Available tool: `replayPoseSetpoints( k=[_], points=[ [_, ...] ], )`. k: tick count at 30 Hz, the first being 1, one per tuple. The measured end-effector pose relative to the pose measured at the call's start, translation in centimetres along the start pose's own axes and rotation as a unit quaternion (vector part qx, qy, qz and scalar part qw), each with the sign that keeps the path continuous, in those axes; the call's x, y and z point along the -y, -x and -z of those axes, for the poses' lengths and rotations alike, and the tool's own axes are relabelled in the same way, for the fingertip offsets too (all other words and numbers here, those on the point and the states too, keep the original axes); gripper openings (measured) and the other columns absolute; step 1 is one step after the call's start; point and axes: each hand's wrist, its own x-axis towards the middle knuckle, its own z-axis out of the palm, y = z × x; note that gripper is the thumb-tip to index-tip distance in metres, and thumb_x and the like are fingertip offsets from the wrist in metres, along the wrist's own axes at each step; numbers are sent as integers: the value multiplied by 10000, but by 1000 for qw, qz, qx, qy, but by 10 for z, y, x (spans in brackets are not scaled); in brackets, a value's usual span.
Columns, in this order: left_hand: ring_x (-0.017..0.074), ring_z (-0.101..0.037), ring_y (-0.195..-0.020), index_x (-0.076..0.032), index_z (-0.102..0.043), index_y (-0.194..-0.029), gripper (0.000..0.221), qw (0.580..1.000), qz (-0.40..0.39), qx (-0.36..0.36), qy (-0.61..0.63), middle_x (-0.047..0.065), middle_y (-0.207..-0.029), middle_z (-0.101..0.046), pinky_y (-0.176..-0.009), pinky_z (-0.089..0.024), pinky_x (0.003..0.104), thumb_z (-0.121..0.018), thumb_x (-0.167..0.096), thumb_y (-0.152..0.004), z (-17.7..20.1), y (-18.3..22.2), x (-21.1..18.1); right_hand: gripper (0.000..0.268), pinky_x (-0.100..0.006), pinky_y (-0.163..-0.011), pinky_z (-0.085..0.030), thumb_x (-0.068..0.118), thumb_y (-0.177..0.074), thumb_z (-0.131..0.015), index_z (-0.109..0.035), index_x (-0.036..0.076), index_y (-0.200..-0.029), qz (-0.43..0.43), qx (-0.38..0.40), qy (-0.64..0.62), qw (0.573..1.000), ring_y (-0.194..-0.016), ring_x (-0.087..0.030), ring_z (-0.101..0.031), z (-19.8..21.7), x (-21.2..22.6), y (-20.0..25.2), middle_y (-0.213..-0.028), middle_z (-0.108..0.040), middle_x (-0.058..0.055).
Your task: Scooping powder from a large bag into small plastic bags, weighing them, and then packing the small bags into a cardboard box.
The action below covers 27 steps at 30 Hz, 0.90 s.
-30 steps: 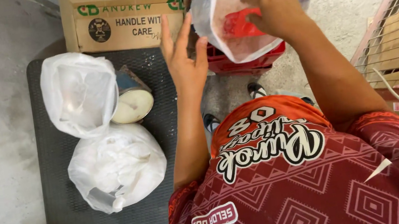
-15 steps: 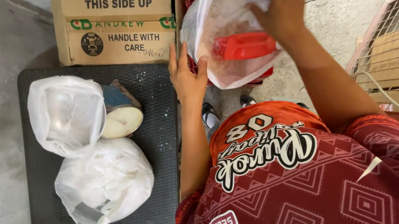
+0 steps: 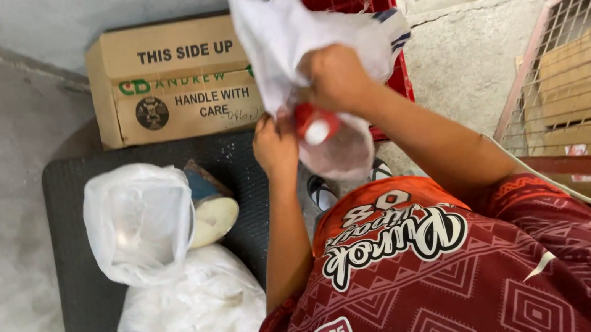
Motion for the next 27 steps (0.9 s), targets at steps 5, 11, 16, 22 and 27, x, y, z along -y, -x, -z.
replayPoseSetpoints(
  k=[5, 11, 16, 22, 27],
  points=[
    [402, -701, -915, 3, -749, -972, 288, 998, 32, -24, 49, 186, -1045, -724, -813, -543, 448, -630, -257, -1007, 5, 8, 31, 196, -374, -606, -552, 285, -892, -819, -754, 106, -847, -138, -2, -68, 988, -631, -213, -678, -9, -113, 23, -741, -711, -68],
    [367, -716, -932, 24, -735, -1048, 250, 992, -6, -36, 118, 183, -1108, -733, -825, -555, 407, -630, -198, -1002, 8, 0, -4, 296, -365, -547, -512, 353, -932, -894, -792, 90, -844, -202, -26, 86, 975, -530, -236, -625, 64, -160, 72, -689, -693, -84],
    [348, -731, -962, 18, -741, -1061, 250, 992, -15, -35, 117, 178, -1153, -738, -853, -567, 391, -645, -206, -1004, 5, 7, -7, 384, -343, -601, -515, 269, -825, -967, -732, 24, -1004, -90, -147, 52, 984, -728, -220, -697, 94, -67, 54, -919, -716, -93],
    [340, -736, -995, 2, -757, -1089, 272, 995, 0, -18, 95, 169, -1178, -739, -869, -568, 388, -662, -235, -996, 10, 10, -11, 396, -409, -736, -549, 329, -745, -923, -682, 119, -979, 103, 40, -81, 991, -814, -296, -699, 48, 29, 48, -952, -704, -85],
    [329, -740, -1033, -19, -778, -1072, 264, 996, -9, -29, 85, 173, -1189, -738, -898, -568, 387, -670, -248, -997, 13, 14, 8, 401, -471, -619, -544, 326, -804, -768, -693, 111, -1134, 91, 276, 41, 956, -732, -330, -709, -11, 27, 66, -890, -718, -120]
  ],
)
